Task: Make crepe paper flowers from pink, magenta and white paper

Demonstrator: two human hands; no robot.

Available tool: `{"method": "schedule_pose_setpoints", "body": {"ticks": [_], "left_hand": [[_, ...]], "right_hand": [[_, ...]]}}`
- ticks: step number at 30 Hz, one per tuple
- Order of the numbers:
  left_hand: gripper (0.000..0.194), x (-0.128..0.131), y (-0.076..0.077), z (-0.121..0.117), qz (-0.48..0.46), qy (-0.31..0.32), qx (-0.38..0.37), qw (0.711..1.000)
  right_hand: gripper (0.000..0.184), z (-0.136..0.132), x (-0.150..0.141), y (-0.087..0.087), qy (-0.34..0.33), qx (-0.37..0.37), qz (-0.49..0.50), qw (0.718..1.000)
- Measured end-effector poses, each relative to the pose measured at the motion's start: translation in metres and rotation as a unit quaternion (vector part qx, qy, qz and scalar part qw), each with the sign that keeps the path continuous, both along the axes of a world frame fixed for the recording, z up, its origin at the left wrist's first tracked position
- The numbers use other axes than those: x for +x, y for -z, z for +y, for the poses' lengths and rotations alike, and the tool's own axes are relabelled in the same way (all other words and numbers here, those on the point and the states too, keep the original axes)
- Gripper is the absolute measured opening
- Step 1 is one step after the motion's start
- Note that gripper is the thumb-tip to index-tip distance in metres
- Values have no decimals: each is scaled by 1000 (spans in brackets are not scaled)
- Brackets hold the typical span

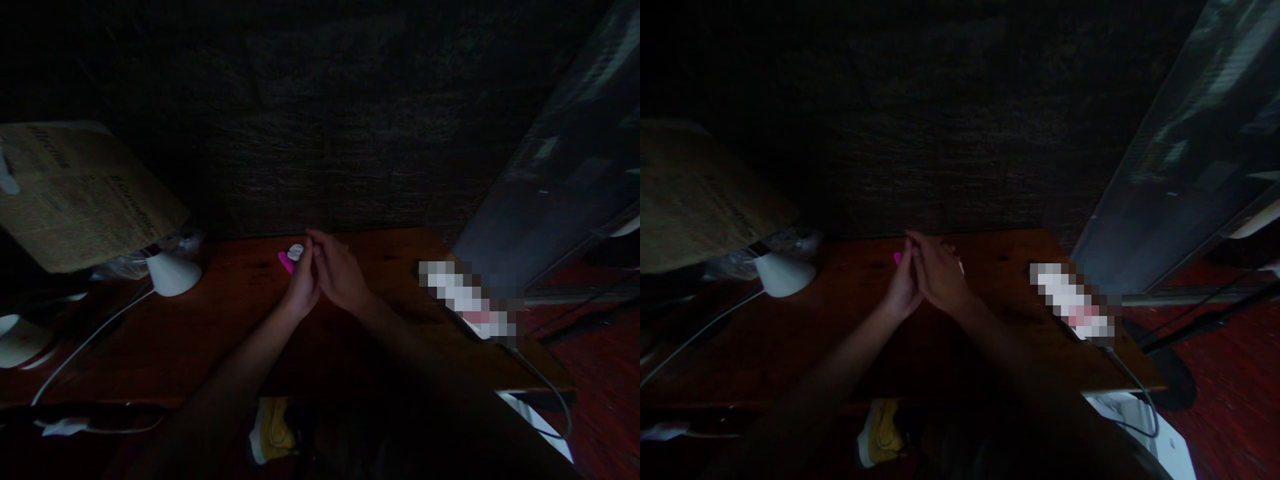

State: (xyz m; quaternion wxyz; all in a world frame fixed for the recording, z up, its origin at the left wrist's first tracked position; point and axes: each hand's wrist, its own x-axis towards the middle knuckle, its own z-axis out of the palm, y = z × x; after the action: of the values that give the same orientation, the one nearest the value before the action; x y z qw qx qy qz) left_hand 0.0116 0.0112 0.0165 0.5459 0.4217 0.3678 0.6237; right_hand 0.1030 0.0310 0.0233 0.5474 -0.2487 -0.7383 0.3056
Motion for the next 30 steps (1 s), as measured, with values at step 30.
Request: {"method": "schedule_pose_setpoints", "body": {"ticks": [30], "left_hand": [[63, -64, -30, 0, -223, 25, -138, 965]], "right_hand": [[41, 23, 18, 5, 149, -81, 72, 983]]}}
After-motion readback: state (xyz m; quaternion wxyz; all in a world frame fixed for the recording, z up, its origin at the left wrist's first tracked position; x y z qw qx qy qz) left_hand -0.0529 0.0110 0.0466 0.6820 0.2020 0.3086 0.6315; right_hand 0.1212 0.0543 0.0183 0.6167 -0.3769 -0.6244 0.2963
